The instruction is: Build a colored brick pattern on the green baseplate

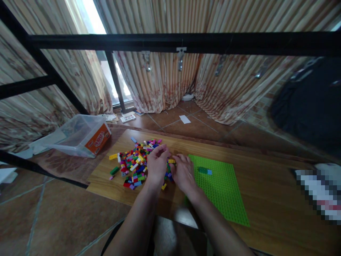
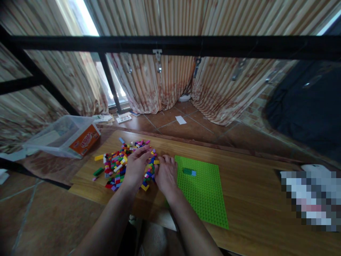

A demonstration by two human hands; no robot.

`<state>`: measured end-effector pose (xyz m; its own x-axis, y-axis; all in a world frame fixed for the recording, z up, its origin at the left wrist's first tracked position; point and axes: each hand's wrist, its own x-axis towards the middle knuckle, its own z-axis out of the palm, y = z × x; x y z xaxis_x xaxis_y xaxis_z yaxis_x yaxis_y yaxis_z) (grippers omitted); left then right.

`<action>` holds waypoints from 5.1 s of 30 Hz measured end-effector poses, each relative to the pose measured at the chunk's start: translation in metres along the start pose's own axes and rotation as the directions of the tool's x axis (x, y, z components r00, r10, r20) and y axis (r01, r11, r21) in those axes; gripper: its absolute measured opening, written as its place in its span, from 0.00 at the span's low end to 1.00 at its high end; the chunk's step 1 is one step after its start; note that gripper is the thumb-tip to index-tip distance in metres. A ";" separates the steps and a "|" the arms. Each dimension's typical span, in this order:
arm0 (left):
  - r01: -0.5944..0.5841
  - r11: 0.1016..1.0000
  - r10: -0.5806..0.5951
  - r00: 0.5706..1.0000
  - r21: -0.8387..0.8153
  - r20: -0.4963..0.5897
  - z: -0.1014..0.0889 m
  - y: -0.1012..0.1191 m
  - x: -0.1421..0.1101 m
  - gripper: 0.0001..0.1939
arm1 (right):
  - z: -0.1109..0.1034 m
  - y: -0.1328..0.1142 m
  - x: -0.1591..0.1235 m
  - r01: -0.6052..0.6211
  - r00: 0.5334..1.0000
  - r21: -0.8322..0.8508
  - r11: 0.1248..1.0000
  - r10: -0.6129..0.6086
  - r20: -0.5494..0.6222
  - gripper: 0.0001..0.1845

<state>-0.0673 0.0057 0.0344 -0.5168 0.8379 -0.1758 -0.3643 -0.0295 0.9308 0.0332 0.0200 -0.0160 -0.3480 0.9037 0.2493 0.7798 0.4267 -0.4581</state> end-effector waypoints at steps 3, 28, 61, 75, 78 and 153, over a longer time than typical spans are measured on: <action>0.005 1.000 -0.005 1.000 0.006 -0.002 -0.002 0.001 0.002 0.18 | 0.005 -0.003 0.002 -0.002 1.000 -0.015 1.000 0.002 0.004 0.16; -0.027 0.977 -0.021 0.974 0.210 0.224 0.013 -0.020 -0.010 0.11 | -0.078 0.062 -0.029 -0.108 0.966 0.214 0.971 0.154 -0.207 0.17; -0.470 0.474 -0.092 0.814 0.744 0.573 0.042 -0.056 -0.040 0.15 | -0.087 0.128 -0.055 -0.060 0.998 0.042 0.997 0.061 -0.011 0.09; -0.527 0.405 -0.084 0.793 0.747 0.604 0.042 -0.057 -0.043 0.16 | -0.085 0.133 -0.051 -0.088 0.996 0.117 0.989 0.090 -0.013 0.07; -0.526 0.391 -0.102 0.791 0.755 0.604 0.043 -0.056 -0.045 0.17 | -0.086 0.133 -0.050 -0.097 0.995 0.112 0.989 0.099 -0.009 0.07; -0.795 -0.063 -0.033 0.606 0.603 0.795 0.059 -0.078 -0.074 0.23 | -0.097 0.146 -0.045 -0.180 0.982 0.249 0.952 0.189 -0.013 0.10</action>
<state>0.0449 -0.0214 -0.0062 0.3150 0.9418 0.1177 0.9012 -0.3357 0.2741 0.2132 0.0381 -0.0119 -0.1873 0.9677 0.1689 0.6751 0.2517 -0.6935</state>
